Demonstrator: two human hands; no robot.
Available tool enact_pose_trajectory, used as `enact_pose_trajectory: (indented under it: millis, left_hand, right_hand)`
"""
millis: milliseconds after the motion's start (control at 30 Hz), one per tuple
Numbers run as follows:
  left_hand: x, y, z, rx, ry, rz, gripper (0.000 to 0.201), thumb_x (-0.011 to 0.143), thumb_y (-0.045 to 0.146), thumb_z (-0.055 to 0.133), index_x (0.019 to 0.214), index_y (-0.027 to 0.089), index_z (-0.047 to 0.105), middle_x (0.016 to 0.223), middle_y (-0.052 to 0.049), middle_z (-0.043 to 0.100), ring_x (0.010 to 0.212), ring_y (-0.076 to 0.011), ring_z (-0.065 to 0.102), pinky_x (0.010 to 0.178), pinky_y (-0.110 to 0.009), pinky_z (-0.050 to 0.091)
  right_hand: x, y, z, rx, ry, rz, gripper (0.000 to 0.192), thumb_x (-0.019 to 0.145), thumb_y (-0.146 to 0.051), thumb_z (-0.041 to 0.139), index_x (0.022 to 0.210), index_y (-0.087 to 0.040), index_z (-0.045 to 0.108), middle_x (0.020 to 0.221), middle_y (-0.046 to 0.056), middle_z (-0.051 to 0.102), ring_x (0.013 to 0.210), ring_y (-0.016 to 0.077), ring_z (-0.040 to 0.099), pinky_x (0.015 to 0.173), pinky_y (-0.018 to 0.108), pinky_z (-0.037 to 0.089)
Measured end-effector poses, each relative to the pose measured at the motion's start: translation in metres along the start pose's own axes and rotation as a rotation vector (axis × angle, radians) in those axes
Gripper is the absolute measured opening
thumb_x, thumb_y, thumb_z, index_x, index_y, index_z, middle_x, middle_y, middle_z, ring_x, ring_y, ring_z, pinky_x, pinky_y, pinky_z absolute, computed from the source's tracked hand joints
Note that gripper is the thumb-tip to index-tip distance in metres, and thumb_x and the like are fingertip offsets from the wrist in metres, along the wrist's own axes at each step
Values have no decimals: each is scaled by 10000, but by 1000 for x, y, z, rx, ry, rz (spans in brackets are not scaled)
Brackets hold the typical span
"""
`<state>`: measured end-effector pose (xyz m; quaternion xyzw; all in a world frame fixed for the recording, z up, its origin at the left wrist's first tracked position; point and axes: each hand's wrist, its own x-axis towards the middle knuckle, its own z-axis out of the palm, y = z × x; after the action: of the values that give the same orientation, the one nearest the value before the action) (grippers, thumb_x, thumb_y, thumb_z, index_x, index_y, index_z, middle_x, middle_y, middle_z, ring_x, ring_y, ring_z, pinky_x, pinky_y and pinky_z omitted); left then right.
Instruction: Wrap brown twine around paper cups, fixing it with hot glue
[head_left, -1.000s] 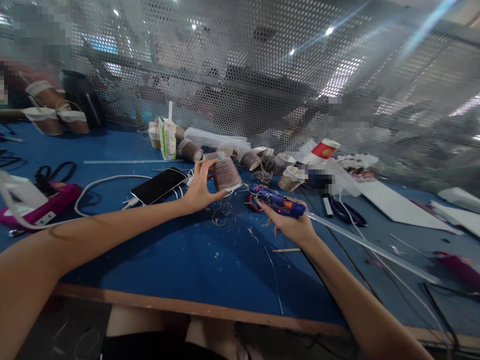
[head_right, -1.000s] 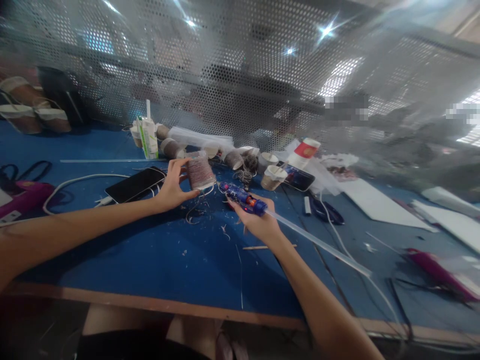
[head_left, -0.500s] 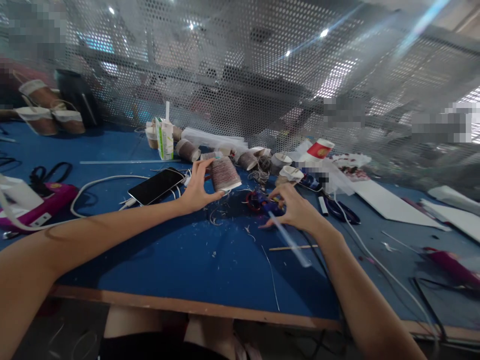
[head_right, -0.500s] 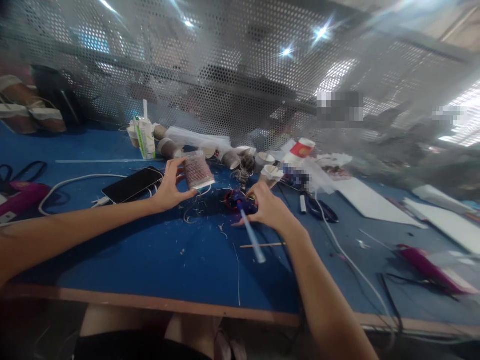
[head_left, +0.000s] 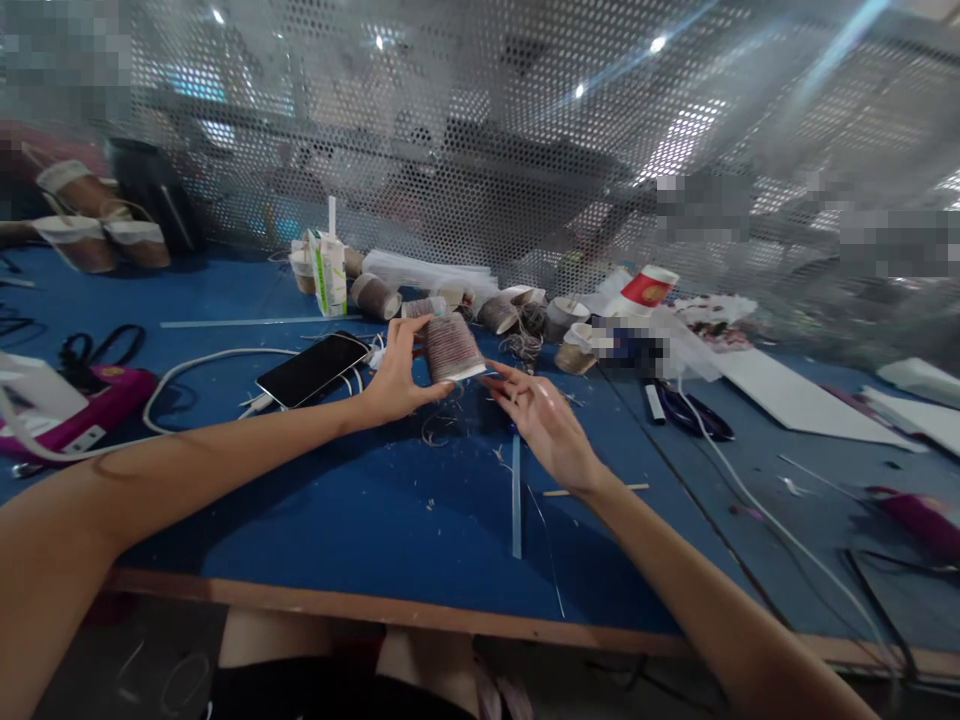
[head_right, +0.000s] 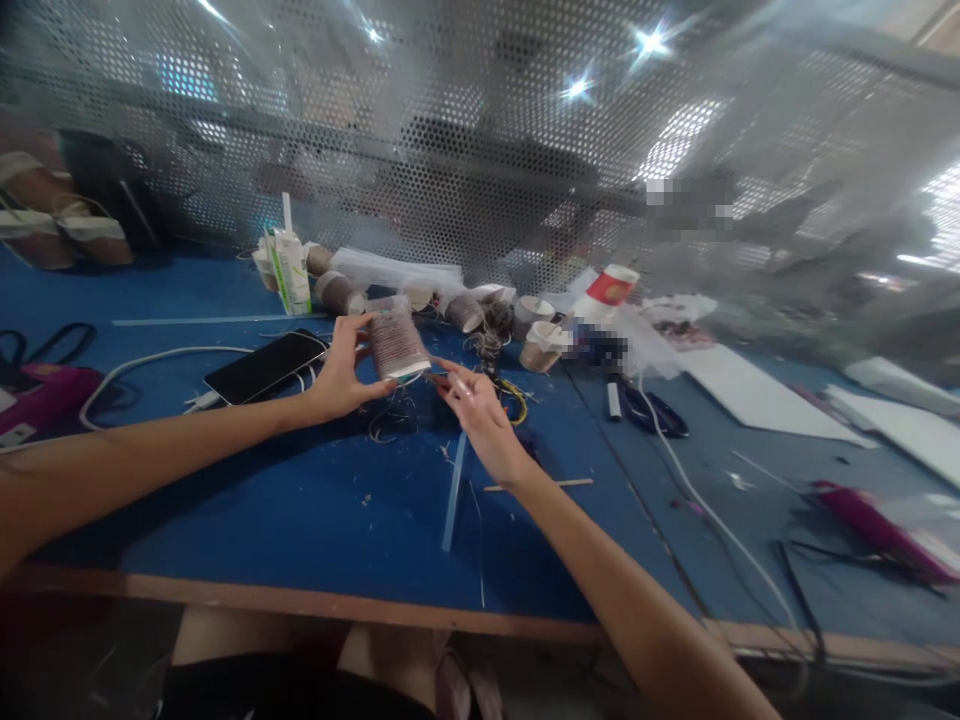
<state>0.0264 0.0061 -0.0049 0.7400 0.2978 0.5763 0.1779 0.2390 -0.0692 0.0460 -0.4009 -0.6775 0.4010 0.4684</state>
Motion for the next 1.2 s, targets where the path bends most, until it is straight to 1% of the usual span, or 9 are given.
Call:
enact_pose_trajectory:
  millis: [167, 300, 400, 500, 600, 667, 800, 967, 1200]
  left_hand:
    - [0, -3, 2, -20, 27, -39, 793, 683, 335, 785, 1322, 249, 323, 1252, -113, 374, 1118, -264, 532, 921, -476, 581]
    - [0, 0, 1, -44, -35, 37, 792, 668, 369, 787, 1301, 215, 337, 1258, -133, 379, 1197, -304, 502, 941, -480, 571]
    - [0, 3, -1, -43, -99, 66, 783, 668, 385, 783, 1299, 210, 354, 1265, -137, 401, 1214, -312, 505, 959, -499, 557]
    - [1, 4, -2, -48, -106, 64, 775, 667, 374, 779, 1299, 216, 358, 1279, -137, 401, 1228, -314, 500, 965, -509, 551]
    - [1, 5, -2, -45, -107, 51, 779, 661, 353, 786, 1300, 216, 361, 1280, -132, 397, 1216, -298, 504, 970, -491, 553]
    - [2, 5, -2, -35, -118, 40, 773, 663, 339, 784, 1301, 211, 368, 1274, -128, 399, 1206, -286, 508, 980, -477, 550]
    - [2, 6, -2, -19, -152, 26, 770, 662, 335, 783, 1303, 208, 377, 1255, -117, 407, 1179, -275, 519, 982, -469, 548]
    - [3, 5, -2, -40, -219, 48, 790, 670, 365, 779, 1328, 212, 371, 1241, -109, 406, 1199, -283, 495, 994, -484, 539]
    - [3, 5, -3, -85, -280, 59, 800, 659, 363, 778, 1340, 227, 380, 1253, -112, 392, 1214, -304, 476, 984, -499, 539]
  right_hand:
    - [0, 13, 7, 87, 160, 85, 460, 774, -706, 577, 891, -275, 466, 1196, 82, 629, 1218, 244, 603, 1104, 490, 434]
    - [-1, 13, 15, 237, -129, 135, 496, 786, -762, 494, 788, -268, 453, 1001, 70, 666, 1175, 264, 627, 1045, 508, 466]
    - [-4, 8, 24, 317, -264, 151, 525, 774, -794, 476, 791, -270, 458, 896, 49, 644, 1092, 261, 664, 978, 504, 498]
    - [-6, 1, 25, 381, -349, 172, 510, 767, -755, 550, 748, -257, 438, 798, 15, 637, 879, 218, 698, 915, 472, 523]
    - [-7, -8, 21, 436, -409, 231, 453, 770, -585, 695, 707, -246, 402, 616, -48, 583, 586, 147, 609, 794, 420, 551]
    - [-8, -13, 18, 457, -373, 244, 441, 763, -500, 743, 684, -242, 394, 521, -83, 511, 471, 111, 501, 672, 359, 545]
    - [-5, -18, 10, 487, -156, 175, 433, 772, -476, 749, 630, -233, 419, 439, -94, 413, 427, 91, 380, 496, 252, 425]
    - [1, -15, 2, 520, -2, 80, 363, 772, -341, 780, 622, -220, 472, 419, -92, 452, 423, 76, 376, 498, 228, 381]
    - [2, -6, 4, 376, 66, 33, 383, 772, -362, 767, 615, -226, 444, 467, -79, 525, 429, 92, 454, 509, 255, 406]
